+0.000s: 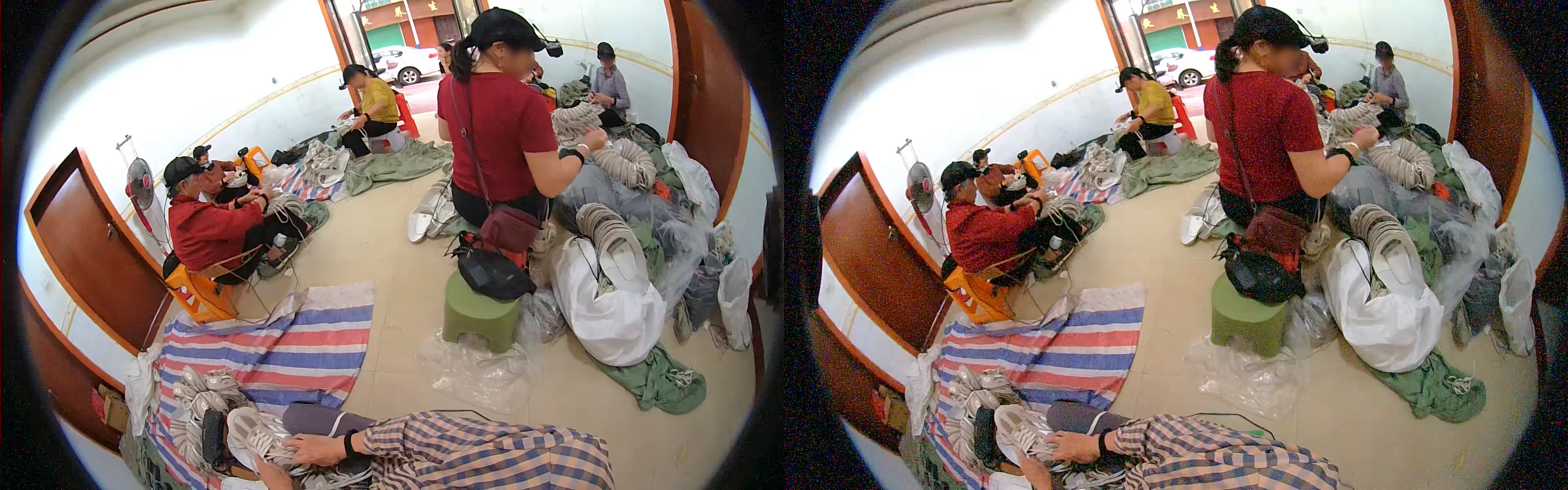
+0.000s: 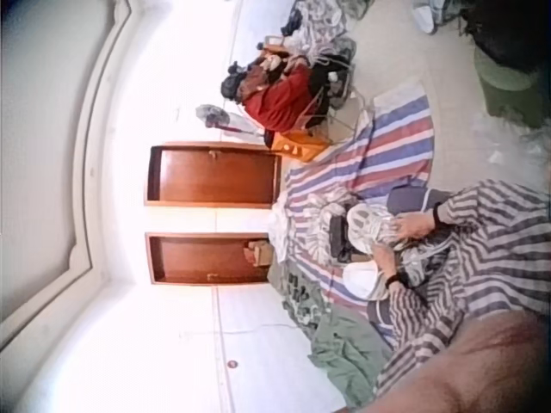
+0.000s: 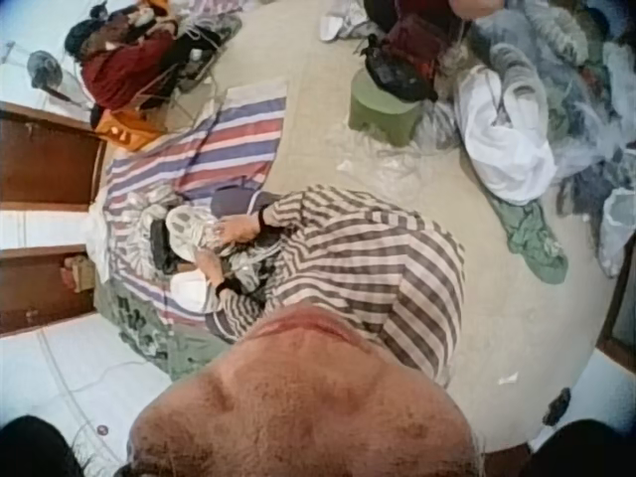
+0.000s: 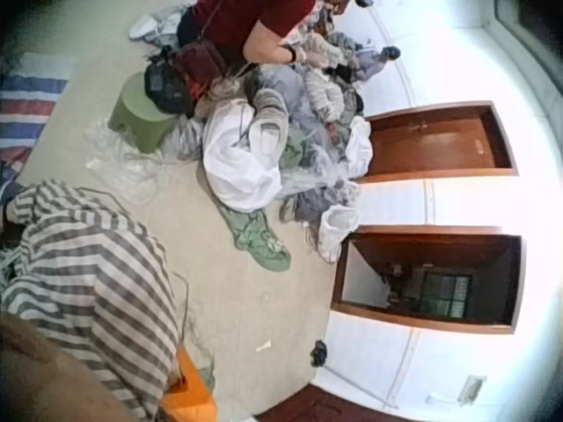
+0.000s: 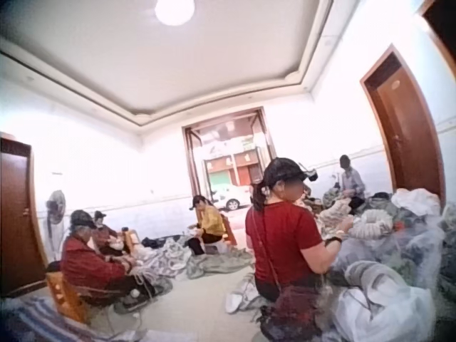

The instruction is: Lacing and grouping pairs of shoes during manufacturing assembly.

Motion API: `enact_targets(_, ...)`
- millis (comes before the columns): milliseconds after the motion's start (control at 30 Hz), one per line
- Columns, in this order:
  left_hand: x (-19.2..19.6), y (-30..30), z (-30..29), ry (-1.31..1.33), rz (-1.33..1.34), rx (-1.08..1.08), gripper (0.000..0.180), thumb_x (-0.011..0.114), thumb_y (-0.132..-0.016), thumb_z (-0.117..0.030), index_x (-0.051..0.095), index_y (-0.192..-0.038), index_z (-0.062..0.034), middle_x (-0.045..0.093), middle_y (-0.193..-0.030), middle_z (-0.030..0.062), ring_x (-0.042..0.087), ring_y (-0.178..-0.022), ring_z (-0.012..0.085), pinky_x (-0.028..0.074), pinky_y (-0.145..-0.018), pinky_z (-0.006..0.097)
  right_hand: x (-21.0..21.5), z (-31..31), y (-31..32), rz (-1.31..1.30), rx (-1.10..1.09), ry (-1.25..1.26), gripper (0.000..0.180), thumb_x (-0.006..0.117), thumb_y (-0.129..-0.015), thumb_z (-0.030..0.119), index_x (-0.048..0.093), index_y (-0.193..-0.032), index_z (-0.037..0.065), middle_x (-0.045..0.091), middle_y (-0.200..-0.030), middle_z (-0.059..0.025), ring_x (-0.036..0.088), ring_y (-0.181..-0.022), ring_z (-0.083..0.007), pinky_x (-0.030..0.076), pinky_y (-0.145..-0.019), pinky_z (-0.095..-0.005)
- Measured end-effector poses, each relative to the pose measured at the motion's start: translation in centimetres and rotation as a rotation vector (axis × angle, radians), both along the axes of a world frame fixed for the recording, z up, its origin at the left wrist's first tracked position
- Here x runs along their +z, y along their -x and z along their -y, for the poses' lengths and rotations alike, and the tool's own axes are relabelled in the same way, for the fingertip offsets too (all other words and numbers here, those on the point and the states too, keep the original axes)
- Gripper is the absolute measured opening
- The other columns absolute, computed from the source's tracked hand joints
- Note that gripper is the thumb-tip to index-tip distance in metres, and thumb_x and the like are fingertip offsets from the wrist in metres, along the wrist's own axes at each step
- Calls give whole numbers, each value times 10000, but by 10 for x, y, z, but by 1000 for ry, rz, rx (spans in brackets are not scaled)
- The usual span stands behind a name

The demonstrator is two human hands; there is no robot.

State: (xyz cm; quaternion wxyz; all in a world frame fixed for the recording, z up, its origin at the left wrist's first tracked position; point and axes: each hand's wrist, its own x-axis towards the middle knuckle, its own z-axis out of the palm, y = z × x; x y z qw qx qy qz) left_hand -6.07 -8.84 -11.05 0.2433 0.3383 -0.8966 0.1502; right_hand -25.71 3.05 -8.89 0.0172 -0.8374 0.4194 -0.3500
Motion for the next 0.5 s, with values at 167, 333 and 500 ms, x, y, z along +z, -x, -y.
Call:
enact_targets(167,-5,2,-1,-399,-198,213,478,501,-826,-88,391,-1254,93,501,-1202,257,491,-1094,384,387,-943,401,-4,-15,-10,199,-76,-145,231,568,-744,47,583,-975,46,457,-1251,-227,359,-1215,-386,321,-977,-439)
enact_targets(333,2,8,-26,-457,-230,263,445,435,-829,-46,402,-1259,64,477,-1228,266,504,-1061,406,410,-895,422,-22,-26,-29,119,-147,-129,243,558,-712,37,588,-953,48,580,-890,-123,392,-1200,-393,342,-964,-475)
enact_targets(500,15,24,-36,-409,-297,212,450,457,-777,-31,429,-1218,49,528,-1137,259,519,-1013,422,430,-846,449,-27,-29,-31,168,-214,-28,288,567,-655,9,621,-933,61,566,-871,-113,412,-1182,-395,364,-937,-490)
